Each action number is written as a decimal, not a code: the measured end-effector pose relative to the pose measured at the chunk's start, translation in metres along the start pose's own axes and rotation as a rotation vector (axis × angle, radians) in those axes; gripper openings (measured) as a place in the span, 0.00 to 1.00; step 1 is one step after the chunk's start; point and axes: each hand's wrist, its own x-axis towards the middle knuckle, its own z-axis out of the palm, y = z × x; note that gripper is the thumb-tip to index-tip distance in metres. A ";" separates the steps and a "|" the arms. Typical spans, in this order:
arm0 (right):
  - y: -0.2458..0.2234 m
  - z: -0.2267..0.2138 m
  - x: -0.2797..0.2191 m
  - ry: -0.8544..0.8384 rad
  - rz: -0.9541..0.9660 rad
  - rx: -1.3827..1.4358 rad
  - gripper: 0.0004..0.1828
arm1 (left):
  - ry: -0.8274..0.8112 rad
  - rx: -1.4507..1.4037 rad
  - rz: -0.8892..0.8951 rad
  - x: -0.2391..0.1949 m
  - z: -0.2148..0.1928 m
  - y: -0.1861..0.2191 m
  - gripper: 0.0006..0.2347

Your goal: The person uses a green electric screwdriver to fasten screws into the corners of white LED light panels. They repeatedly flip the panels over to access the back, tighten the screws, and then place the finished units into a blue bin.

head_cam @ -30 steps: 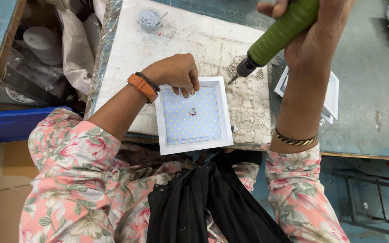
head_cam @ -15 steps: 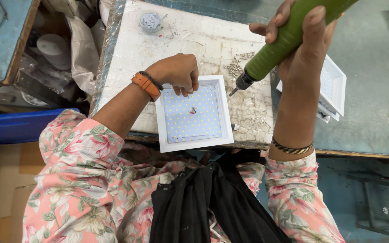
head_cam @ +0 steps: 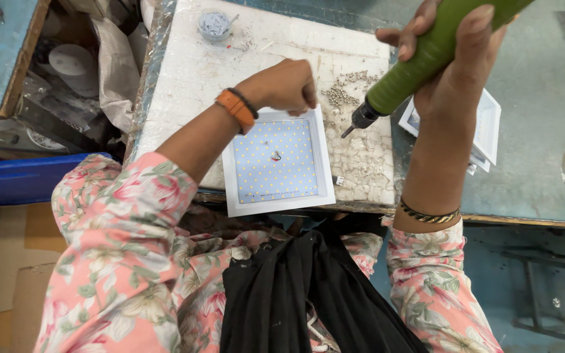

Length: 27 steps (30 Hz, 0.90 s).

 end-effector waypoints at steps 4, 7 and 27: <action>-0.003 -0.008 0.003 0.017 -0.016 -0.005 0.32 | 0.148 -0.165 0.122 0.044 0.021 -0.006 0.04; -0.011 -0.014 0.006 0.019 -0.022 -0.032 0.34 | 0.265 -0.216 0.173 0.076 0.037 -0.003 0.03; 0.005 0.060 -0.003 0.108 0.035 0.231 0.45 | 0.471 0.083 0.273 -0.078 0.044 -0.015 0.11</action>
